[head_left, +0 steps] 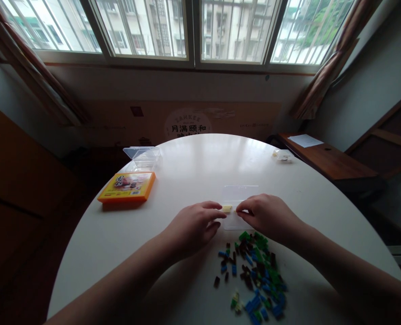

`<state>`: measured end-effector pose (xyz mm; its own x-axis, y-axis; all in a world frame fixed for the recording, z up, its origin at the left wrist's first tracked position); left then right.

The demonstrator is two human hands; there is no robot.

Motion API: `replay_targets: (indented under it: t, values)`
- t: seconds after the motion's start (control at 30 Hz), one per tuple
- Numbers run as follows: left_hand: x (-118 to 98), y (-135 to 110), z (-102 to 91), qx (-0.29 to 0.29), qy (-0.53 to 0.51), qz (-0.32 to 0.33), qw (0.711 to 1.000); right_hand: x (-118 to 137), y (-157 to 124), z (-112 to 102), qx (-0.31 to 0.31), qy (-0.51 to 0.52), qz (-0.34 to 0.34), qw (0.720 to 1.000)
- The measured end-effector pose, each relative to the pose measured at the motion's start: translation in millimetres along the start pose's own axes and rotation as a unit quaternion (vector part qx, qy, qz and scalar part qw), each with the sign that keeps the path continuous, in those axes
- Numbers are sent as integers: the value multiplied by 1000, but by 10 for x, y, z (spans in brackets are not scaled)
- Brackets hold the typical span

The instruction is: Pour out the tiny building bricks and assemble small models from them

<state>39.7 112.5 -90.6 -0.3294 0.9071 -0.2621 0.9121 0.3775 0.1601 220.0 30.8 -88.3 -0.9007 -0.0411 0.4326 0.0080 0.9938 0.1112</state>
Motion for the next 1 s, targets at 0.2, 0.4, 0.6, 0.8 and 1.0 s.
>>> replay_targets:
  t: [0.2, 0.4, 0.6, 0.8, 1.0]
  values:
    - [15, 9, 27, 5, -5, -7, 1000, -23, 8, 21, -10, 10, -4, 1000]
    - [13, 13, 18, 5, -11, -10, 1000, -19, 7, 37, -15, 15, -19, 1000]
    - [14, 5, 15, -4, -11, -2, 1000, -18, 13, 32, -20, 14, -23, 999]
    - [16, 6, 17, 1, -15, -9, 1000, -4, 6, 39, -18, 17, -19, 1000]
    - [2, 6, -7, 10, -18, -13, 1000, 19, 1, 35, -11, 15, -17, 1000]
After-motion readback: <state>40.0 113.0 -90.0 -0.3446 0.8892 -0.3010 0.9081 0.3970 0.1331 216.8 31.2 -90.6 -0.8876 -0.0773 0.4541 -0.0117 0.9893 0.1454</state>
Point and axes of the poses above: each hand's wrist, its own y-axis towards the middle knuckle, its own z-axis out of the palm, x = y × z, the point moved 3 cm from there along y, towards the middle knuckle, and after that the axes turned 13 degrees about y, right-handed, at the moved point
